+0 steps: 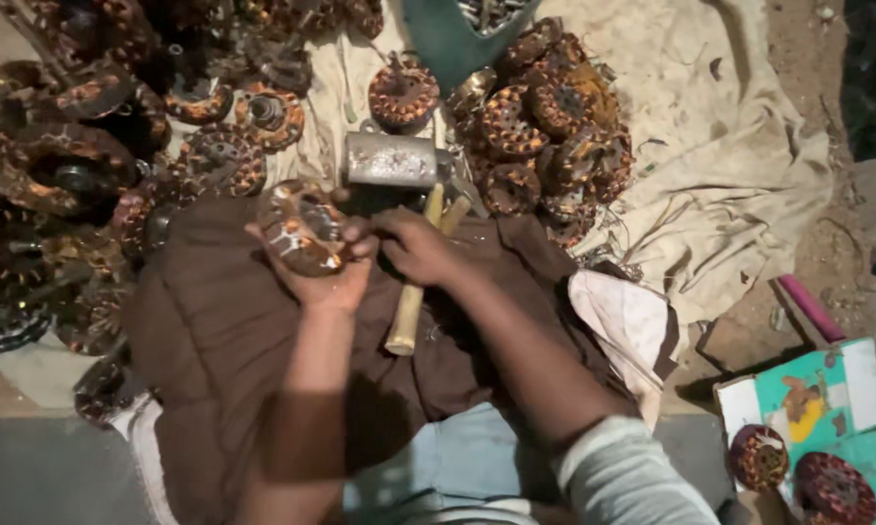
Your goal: The person sits on the ground with a cloth over their lap and hammers copper motor armatures one at a time using a hammer, striking the windings against a metal block to break them apart, then sets each worked armature aside and picks up the next one from the pile.
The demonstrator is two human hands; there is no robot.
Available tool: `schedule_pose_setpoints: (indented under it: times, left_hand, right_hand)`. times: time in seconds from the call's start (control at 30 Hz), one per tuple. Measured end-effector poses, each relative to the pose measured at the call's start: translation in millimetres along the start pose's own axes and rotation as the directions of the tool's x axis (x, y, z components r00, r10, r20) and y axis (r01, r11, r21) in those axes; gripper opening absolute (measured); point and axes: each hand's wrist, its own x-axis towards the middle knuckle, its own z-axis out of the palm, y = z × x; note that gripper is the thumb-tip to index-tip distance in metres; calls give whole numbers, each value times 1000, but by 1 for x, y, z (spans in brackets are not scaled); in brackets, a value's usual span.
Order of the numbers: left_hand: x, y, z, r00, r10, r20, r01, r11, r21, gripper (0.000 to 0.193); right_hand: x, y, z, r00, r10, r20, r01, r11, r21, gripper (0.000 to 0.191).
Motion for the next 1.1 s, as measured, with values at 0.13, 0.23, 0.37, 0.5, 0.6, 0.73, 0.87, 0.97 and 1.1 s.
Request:
schedule_pose_setpoints:
  times: [0.13,0.23,0.37,0.5,0.6,0.73,0.87,0.97,1.1]
  left_hand:
    - [-1,-5,-3,993,-103,50,106,992,-66,83]
    - [-1,-7,-1,983,-161,93,173,975,-138,83]
    - [-1,-8,5,961,-216,175,245,955,-169,85]
    - [-1,-4,12,954,-234,186,258,959,-116,90]
    - [-1,3,14,949,-220,223,255,957,-138,89]
    - [-2,13,14,964,-128,232,163,977,-138,84]
    - [-3,13,13,983,-56,175,92,974,-206,76]
    - [-2,10,12,995,-37,88,57,970,-235,65]
    - [0,7,10,998,-16,66,22,996,-82,75]
  right_hand:
    - [55,10,12,733,528,430,-369,839,-401,41]
    - [73,18,27,584,667,462,-337,717,-610,42]
    - [70,29,38,599,666,444,-280,694,-663,45]
    - [37,38,21,776,493,394,-231,802,-550,49]
    - [-6,35,3,977,206,57,-198,973,-115,58]
    - [-49,17,-2,961,140,-237,-133,990,45,63]
    - [-53,-23,-11,935,150,-321,-121,987,108,57]
    - [-52,-64,-37,889,212,-406,-142,970,198,58]
    - [-49,-102,-89,715,84,-694,-84,996,34,55]
